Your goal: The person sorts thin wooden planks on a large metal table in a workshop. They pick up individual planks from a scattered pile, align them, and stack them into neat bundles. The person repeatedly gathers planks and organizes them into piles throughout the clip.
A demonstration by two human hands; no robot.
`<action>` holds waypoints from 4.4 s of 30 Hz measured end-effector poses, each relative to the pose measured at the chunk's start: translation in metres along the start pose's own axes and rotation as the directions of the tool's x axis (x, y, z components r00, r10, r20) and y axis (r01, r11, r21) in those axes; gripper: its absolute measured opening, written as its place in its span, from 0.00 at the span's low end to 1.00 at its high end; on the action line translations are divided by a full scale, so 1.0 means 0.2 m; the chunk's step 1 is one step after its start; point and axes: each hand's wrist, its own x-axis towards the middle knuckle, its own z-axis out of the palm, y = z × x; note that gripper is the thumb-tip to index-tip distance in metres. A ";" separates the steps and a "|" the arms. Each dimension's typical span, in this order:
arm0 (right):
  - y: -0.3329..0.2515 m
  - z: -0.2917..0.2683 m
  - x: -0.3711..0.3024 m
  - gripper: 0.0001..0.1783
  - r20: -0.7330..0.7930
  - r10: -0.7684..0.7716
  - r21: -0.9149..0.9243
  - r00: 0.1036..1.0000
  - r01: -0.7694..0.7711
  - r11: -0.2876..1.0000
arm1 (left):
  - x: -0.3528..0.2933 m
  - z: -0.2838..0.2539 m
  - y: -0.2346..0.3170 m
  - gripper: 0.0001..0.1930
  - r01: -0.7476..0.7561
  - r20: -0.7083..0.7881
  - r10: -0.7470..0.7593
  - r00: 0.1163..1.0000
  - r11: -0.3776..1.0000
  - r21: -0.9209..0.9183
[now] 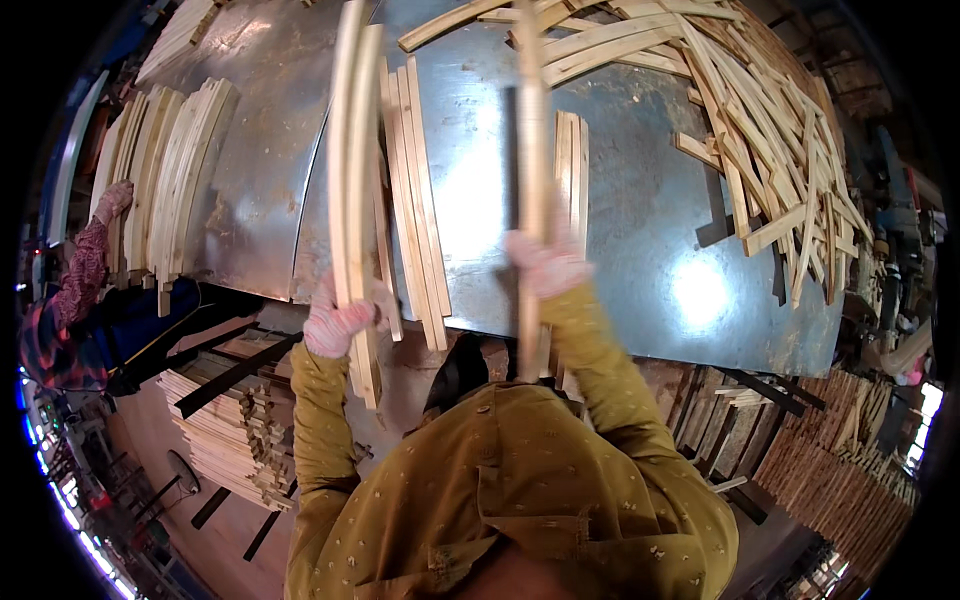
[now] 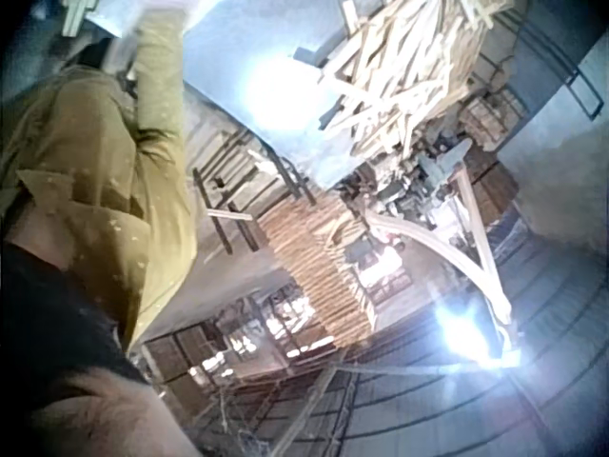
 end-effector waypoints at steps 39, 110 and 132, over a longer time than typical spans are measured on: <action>0.11 -0.01 -0.04 0.62 -0.412 0.107 -0.881 0.905 -0.426 0.204 | 0.27 -0.40 0.28 0.54 0.745 -0.736 0.146 0.661 -0.007 0.667; 0.46 0.19 0.27 0.23 0.000 0.081 -0.481 0.997 -0.071 0.874 | 0.43 -1.14 0.17 0.33 0.653 -0.608 0.242 0.756 -0.216 0.726; -0.20 -0.44 1.88 0.58 -0.772 0.095 -0.202 0.629 -0.384 0.901 | 2.53 1.25 0.02 0.36 0.176 -0.147 -0.098 0.984 0.503 0.846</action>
